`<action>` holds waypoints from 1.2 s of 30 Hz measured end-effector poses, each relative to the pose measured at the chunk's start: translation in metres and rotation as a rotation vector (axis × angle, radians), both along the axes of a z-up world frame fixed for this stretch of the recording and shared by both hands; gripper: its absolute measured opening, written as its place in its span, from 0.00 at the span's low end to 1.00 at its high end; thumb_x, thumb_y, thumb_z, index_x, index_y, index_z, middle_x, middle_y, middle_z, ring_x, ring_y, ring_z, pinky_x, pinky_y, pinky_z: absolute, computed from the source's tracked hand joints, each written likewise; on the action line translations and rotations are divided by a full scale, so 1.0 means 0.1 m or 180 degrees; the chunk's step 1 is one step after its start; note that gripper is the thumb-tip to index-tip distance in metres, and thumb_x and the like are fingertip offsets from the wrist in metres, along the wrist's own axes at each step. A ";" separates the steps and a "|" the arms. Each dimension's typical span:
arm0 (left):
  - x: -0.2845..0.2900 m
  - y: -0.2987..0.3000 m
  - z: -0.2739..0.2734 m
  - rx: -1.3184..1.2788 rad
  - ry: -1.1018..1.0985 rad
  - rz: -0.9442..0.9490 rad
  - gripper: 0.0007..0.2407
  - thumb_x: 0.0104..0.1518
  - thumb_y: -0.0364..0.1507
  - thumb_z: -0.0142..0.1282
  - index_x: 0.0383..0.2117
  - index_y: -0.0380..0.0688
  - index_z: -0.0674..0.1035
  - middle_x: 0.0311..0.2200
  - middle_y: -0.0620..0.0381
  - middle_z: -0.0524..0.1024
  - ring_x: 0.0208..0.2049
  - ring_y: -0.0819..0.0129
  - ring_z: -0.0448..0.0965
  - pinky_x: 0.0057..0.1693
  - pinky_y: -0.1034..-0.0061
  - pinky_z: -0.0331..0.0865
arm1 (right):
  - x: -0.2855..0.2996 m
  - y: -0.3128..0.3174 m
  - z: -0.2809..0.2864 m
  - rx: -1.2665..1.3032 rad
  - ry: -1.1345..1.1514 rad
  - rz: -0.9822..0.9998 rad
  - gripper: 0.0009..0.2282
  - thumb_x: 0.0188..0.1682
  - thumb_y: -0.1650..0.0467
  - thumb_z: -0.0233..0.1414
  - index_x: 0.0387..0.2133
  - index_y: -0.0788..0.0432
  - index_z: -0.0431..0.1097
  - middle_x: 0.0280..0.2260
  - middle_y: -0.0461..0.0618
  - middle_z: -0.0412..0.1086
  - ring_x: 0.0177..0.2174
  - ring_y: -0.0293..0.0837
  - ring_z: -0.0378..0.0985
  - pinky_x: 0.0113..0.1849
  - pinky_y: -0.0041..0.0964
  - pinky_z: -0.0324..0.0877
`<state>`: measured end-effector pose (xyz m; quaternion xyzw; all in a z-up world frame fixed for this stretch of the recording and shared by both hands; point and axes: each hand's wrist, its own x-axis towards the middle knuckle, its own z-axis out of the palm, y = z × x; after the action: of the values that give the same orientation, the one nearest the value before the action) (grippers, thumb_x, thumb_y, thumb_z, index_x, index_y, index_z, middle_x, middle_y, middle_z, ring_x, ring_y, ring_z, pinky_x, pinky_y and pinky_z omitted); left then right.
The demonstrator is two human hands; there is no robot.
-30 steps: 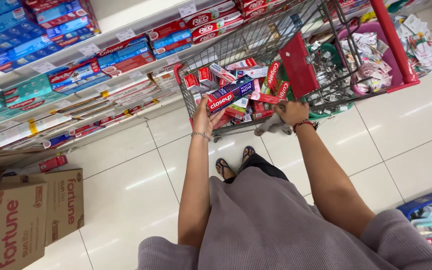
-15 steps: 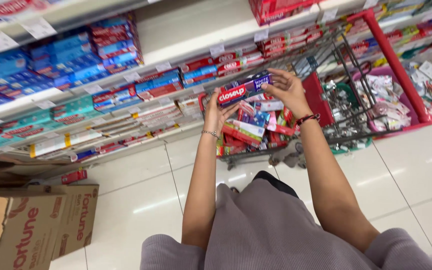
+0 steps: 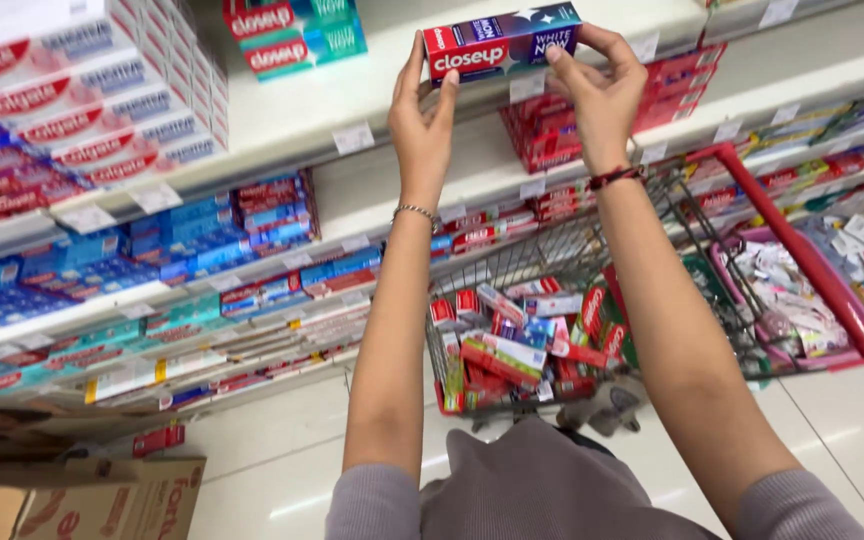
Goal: Picking up toothpaste boxes from a shopping cart and placing them onto a store shelf.
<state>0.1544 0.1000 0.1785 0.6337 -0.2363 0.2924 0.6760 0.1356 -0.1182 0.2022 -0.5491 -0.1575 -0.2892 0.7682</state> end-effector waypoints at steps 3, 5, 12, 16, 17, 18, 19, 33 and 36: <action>0.64 -0.10 0.09 0.0241 -0.0272 0.0897 0.24 0.66 0.30 0.62 0.68 0.55 0.68 0.59 0.48 0.70 0.53 0.63 0.81 0.54 0.73 0.83 | 0.54 -0.06 0.14 -0.0195 -0.0248 -0.0119 0.15 0.53 0.78 0.63 0.52 0.68 0.70 0.49 0.53 0.75 0.46 0.47 0.84 0.44 0.38 0.84; 0.95 -0.14 0.18 0.0171 -0.0193 0.1273 0.23 0.62 0.28 0.64 0.65 0.55 0.72 0.56 0.47 0.71 0.49 0.62 0.83 0.51 0.73 0.84 | 0.95 -0.10 0.15 -0.0205 -0.0071 -0.0048 0.15 0.55 0.78 0.59 0.55 0.67 0.70 0.51 0.54 0.73 0.46 0.46 0.84 0.43 0.39 0.82; 1.73 -0.19 0.53 0.0228 0.0031 0.1262 0.25 0.56 0.24 0.61 0.62 0.45 0.68 0.57 0.47 0.72 0.47 0.61 0.82 0.49 0.74 0.83 | 2.24 -0.13 0.12 -0.0444 0.0153 0.0053 0.17 0.54 0.81 0.46 0.57 0.66 0.65 0.57 0.57 0.68 0.49 0.49 0.80 0.44 0.40 0.80; 1.88 -0.16 0.53 0.0760 0.0059 0.1324 0.24 0.58 0.21 0.58 0.62 0.42 0.66 0.58 0.44 0.74 0.54 0.52 0.80 0.59 0.65 0.75 | 2.57 -0.15 0.08 -0.0330 0.0389 0.0234 0.20 0.52 0.82 0.39 0.57 0.67 0.66 0.57 0.58 0.67 0.51 0.49 0.80 0.45 0.41 0.80; 1.87 -0.14 0.52 0.0955 0.0115 0.1354 0.24 0.58 0.21 0.58 0.62 0.42 0.64 0.58 0.43 0.74 0.57 0.48 0.78 0.62 0.62 0.71 | 2.62 -0.15 0.08 -0.0274 0.0413 0.0308 0.21 0.51 0.82 0.37 0.57 0.67 0.67 0.59 0.59 0.68 0.52 0.48 0.81 0.46 0.41 0.80; 1.93 -0.13 0.49 0.0955 0.0117 0.1372 0.24 0.58 0.21 0.58 0.62 0.42 0.64 0.58 0.43 0.74 0.57 0.48 0.78 0.62 0.62 0.71 | 2.60 -0.12 0.14 -0.0275 0.0412 0.0326 0.21 0.51 0.82 0.37 0.57 0.67 0.67 0.59 0.59 0.68 0.52 0.48 0.81 0.46 0.41 0.80; 1.99 -0.11 0.46 0.0977 0.0132 0.1309 0.26 0.58 0.21 0.58 0.62 0.42 0.62 0.59 0.41 0.73 0.58 0.46 0.76 0.63 0.62 0.70 | 2.57 -0.08 0.20 -0.0355 0.0302 0.0251 0.21 0.50 0.83 0.39 0.57 0.67 0.66 0.59 0.58 0.67 0.51 0.48 0.79 0.46 0.40 0.80; 1.85 -0.10 0.50 0.1487 0.0579 0.1019 0.39 0.50 0.21 0.60 0.68 0.42 0.48 0.64 0.37 0.63 0.65 0.45 0.65 0.69 0.63 0.60 | 2.57 -0.05 0.11 -0.1720 0.0283 -0.0736 0.29 0.42 0.81 0.52 0.62 0.56 0.63 0.60 0.51 0.67 0.54 0.54 0.72 0.53 0.43 0.70; 1.83 -0.10 0.52 0.1474 0.0520 0.1013 0.40 0.50 0.21 0.61 0.68 0.41 0.48 0.65 0.37 0.62 0.66 0.46 0.63 0.70 0.63 0.59 | 2.58 -0.06 0.10 -0.1793 0.0271 -0.0756 0.30 0.43 0.81 0.50 0.64 0.55 0.62 0.62 0.52 0.67 0.56 0.55 0.71 0.55 0.43 0.69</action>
<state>0.3369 0.0902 0.2305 0.8217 -0.1392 0.2810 0.4759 0.3934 -0.1237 0.2119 -0.7666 -0.1338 -0.2986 0.5524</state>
